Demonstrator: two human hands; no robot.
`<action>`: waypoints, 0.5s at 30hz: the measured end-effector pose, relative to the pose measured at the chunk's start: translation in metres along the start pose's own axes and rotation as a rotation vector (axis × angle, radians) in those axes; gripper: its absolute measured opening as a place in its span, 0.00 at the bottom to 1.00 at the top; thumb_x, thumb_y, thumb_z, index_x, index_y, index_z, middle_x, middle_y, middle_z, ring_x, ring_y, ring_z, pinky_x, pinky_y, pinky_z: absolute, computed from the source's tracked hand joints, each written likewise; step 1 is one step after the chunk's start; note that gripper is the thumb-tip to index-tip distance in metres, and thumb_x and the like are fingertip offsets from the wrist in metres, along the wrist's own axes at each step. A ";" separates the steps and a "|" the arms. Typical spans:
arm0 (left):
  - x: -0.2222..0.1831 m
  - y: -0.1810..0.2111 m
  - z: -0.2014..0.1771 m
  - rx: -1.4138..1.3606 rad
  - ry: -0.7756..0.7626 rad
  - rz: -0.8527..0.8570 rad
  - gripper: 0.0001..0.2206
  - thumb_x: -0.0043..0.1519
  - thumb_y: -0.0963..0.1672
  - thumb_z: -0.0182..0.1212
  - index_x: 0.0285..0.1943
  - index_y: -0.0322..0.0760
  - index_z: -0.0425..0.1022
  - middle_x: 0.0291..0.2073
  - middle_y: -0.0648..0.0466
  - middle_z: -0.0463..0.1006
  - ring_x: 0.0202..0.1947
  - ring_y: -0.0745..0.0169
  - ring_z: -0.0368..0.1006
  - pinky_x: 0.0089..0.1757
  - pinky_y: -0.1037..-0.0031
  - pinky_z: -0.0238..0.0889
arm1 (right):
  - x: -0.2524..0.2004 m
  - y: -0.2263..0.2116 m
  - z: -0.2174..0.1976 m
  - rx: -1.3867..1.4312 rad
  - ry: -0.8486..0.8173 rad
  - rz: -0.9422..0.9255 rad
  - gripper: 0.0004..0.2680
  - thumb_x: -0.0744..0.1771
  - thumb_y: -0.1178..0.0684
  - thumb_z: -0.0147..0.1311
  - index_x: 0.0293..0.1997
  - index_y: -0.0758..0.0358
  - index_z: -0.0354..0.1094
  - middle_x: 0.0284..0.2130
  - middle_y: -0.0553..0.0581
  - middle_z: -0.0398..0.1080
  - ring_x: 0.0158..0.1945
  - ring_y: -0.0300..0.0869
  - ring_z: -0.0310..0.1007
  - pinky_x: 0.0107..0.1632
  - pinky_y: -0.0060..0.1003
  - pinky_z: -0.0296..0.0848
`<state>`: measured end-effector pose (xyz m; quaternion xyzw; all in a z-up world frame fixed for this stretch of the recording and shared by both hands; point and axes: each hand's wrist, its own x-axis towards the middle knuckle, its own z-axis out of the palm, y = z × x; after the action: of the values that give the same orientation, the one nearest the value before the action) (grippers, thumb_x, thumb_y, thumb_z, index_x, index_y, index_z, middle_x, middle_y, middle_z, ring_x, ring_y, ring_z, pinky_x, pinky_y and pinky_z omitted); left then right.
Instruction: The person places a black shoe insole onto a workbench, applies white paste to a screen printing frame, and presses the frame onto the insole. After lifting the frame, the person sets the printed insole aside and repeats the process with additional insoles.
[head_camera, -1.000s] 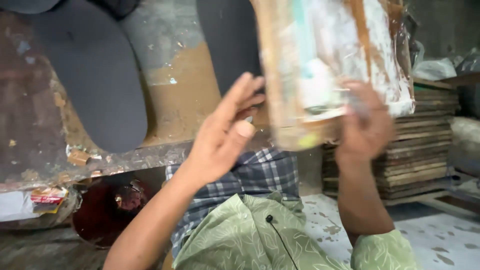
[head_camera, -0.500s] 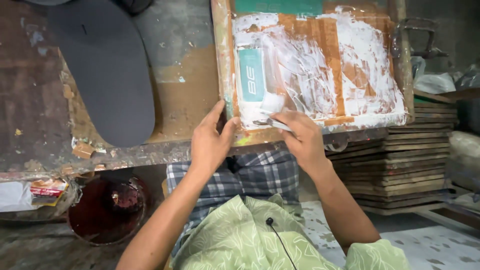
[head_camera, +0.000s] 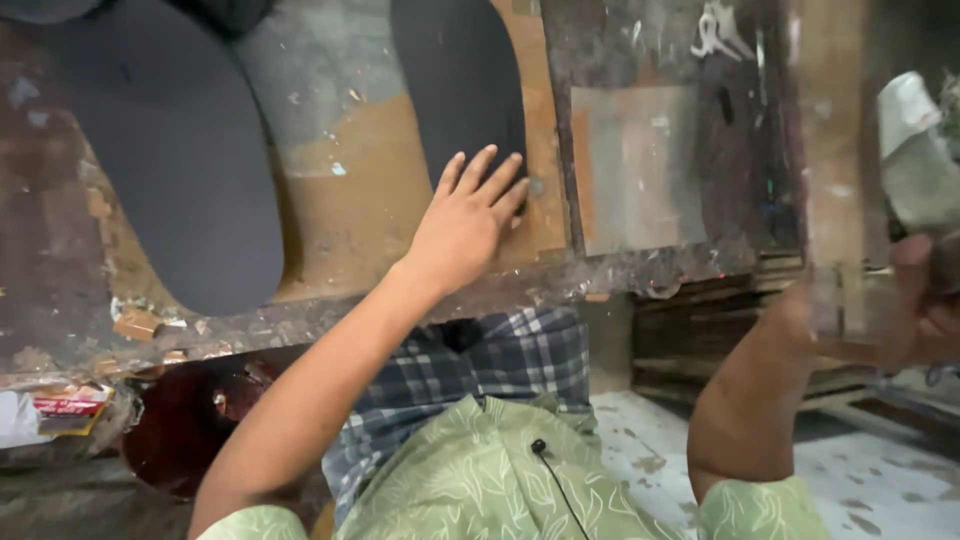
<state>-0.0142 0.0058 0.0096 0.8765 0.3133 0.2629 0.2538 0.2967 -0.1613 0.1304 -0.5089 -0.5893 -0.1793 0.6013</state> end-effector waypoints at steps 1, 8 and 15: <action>-0.006 -0.002 0.006 0.116 -0.092 0.064 0.19 0.67 0.46 0.56 0.65 0.34 0.72 0.70 0.45 0.65 0.70 0.40 0.57 0.66 0.50 0.48 | -0.005 0.000 -0.004 -0.130 0.011 -0.051 0.07 0.72 0.61 0.55 0.53 0.75 0.69 0.44 0.70 0.73 0.43 0.54 0.74 0.47 0.45 0.75; -0.002 -0.024 0.003 0.159 -0.268 0.274 0.21 0.65 0.47 0.51 0.67 0.37 0.71 0.71 0.49 0.64 0.73 0.46 0.53 0.67 0.49 0.39 | -0.019 0.006 -0.006 -0.731 0.100 -0.348 0.02 0.70 0.63 0.60 0.42 0.71 0.73 0.29 0.62 0.64 0.33 0.51 0.62 0.37 0.47 0.64; -0.023 0.016 -0.018 0.085 -0.372 0.363 0.25 0.61 0.46 0.58 0.69 0.36 0.69 0.70 0.48 0.67 0.70 0.49 0.61 0.67 0.54 0.48 | -0.015 0.016 -0.001 0.121 0.212 0.099 0.03 0.70 0.62 0.59 0.41 0.68 0.68 0.35 0.59 0.72 0.34 0.41 0.71 0.40 0.39 0.73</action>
<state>-0.0343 -0.0156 0.0260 0.9615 0.1097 0.1251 0.2186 0.3060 -0.1613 0.1106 -0.4782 -0.5065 -0.1663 0.6980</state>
